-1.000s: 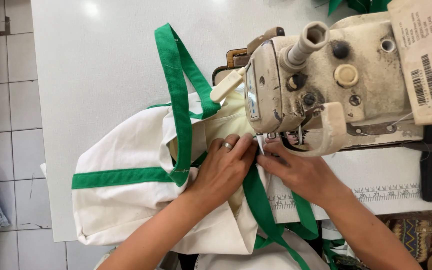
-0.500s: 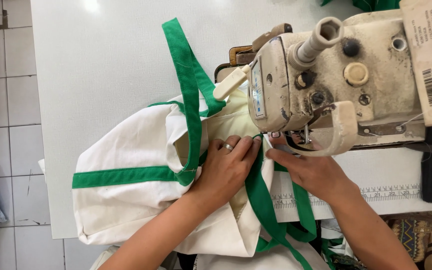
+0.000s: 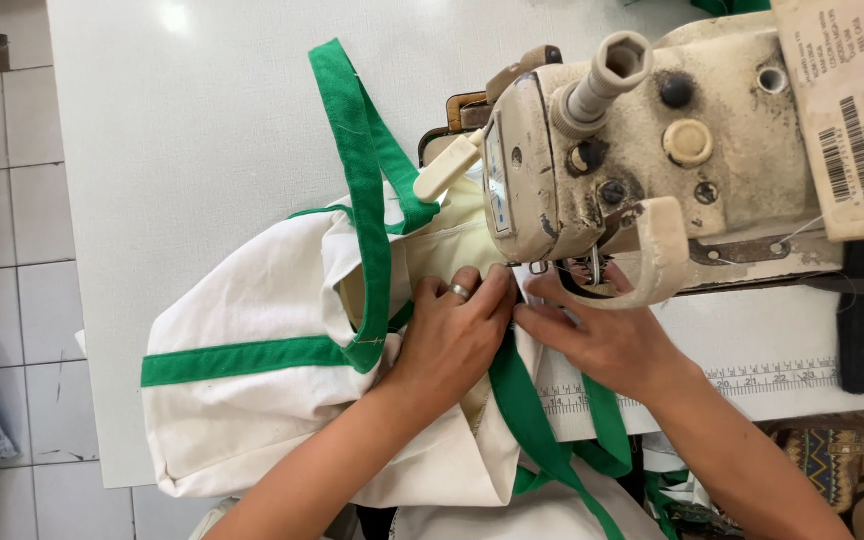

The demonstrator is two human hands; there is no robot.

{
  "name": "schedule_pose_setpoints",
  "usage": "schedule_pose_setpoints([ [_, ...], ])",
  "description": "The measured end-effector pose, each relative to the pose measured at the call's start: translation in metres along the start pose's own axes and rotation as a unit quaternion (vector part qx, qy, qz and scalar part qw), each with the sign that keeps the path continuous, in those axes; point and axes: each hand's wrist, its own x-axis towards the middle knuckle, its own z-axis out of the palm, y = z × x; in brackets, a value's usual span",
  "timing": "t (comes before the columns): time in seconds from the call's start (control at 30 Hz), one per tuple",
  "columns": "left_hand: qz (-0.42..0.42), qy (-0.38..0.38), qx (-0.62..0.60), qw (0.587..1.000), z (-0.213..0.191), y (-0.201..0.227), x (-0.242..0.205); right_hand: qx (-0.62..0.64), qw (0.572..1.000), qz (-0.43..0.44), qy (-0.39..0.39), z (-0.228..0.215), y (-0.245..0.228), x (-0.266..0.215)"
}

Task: Sewing green fabric straps onto a white tote bag using an industrial sewing machine

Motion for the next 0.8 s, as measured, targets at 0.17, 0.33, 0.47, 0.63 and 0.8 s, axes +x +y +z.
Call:
schedule_pose_setpoints([
  [0.17,0.001,0.002,0.026,1.0,0.0,-0.001,-0.003,0.124,0.99,0.065,-0.008,0.002,0.016,0.009],
  [0.33,0.013,0.005,0.045,0.999,-0.001,-0.002,-0.004,0.046,0.994,0.086,-0.057,0.034,0.019,-0.011],
  [0.47,0.018,0.007,0.057,0.998,0.002,-0.001,-0.007,-0.021,0.993,0.067,-0.1,0.004,0.006,0.001],
  [0.63,0.02,0.006,0.081,0.997,0.001,-0.001,-0.007,-0.007,0.994,0.071,-0.08,-0.004,0.004,0.017],
  [0.8,-0.003,0.007,-0.051,0.999,0.013,0.002,-0.009,0.0,0.993,0.098,-0.07,-0.009,0.001,0.019],
])
